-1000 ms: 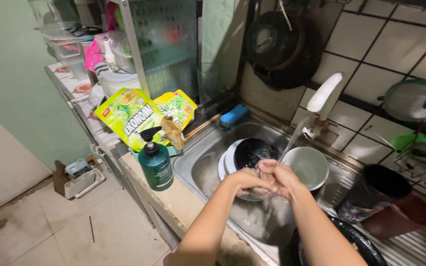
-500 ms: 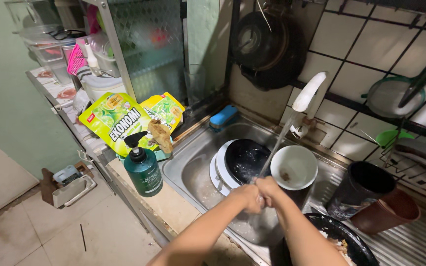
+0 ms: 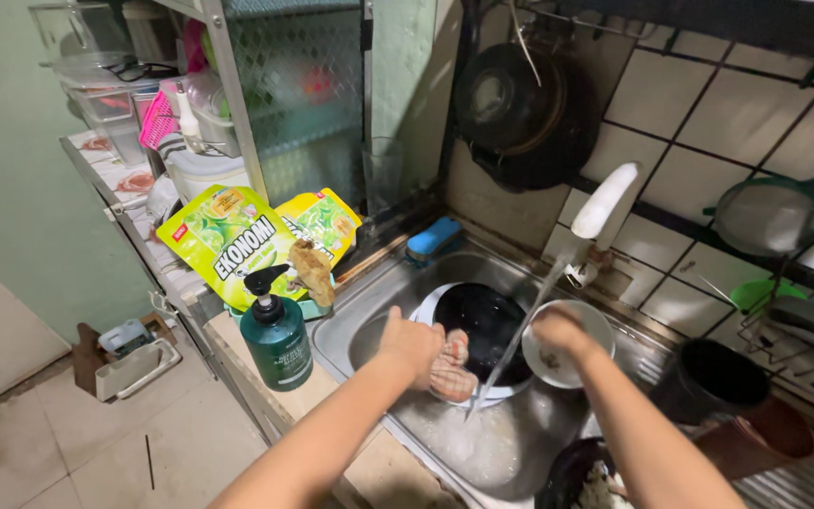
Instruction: The person wipes the surface of a portable gas stove with a cloth, periodically rinsing the cloth under the kitchen tap, then wipes and reassembles the burner cap and grate back onto the stove.
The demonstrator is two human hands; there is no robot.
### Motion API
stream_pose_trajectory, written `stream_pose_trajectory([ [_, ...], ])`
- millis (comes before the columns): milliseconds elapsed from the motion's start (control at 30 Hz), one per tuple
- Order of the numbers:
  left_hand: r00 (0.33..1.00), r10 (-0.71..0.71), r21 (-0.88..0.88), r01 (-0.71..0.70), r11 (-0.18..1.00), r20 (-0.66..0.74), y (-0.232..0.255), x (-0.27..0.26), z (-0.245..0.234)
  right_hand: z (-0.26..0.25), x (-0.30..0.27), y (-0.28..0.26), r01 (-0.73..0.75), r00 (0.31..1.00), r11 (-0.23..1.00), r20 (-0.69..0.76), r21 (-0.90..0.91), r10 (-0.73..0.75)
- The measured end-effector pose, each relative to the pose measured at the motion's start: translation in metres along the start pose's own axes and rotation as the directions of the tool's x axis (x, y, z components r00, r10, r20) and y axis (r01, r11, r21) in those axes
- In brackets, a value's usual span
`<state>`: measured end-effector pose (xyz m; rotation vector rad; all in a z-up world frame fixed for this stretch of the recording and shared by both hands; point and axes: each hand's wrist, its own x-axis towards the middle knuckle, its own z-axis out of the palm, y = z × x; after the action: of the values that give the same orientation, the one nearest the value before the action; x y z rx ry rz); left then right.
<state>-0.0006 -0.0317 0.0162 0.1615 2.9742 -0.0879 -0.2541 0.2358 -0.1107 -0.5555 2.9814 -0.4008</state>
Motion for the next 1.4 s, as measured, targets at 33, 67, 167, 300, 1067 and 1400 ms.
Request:
stream_pose_trajectory([
  [33,0.999,-0.023,-0.039,0.021,0.999,-0.049,-0.005,-0.001,-0.003,-0.005,0.018,0.003,0.049,0.966,0.973,-0.236,-0.225,-0.103],
  [67,0.998,-0.046,-0.061,0.043,0.997,-0.047,-0.007,-0.003,-0.007,-0.009,0.031,0.004,0.03,0.886,0.926,-0.418,-0.377,-0.198],
  [167,0.993,-0.102,-0.126,0.094,0.988,-0.056,-0.003,-0.008,-0.015,-0.032,0.047,0.004,-0.068,0.742,0.788,-0.559,-0.612,-0.37],
  [300,0.985,-0.136,-0.206,0.112,0.972,-0.108,0.002,-0.014,-0.019,-0.065,0.035,-0.005,-0.042,0.988,0.452,-0.104,-0.891,-0.114],
  [1067,0.906,-0.3,-0.871,-0.131,0.473,-0.3,0.199,-0.051,-0.035,-0.144,-0.31,-0.031,-0.153,0.983,0.234,0.172,0.96,-0.063],
  [1400,0.963,-0.12,-0.89,-0.171,0.423,-0.242,0.4,-0.114,-0.031,-0.186,-0.521,0.05,-0.09,0.991,-0.047,0.094,0.995,0.095],
])
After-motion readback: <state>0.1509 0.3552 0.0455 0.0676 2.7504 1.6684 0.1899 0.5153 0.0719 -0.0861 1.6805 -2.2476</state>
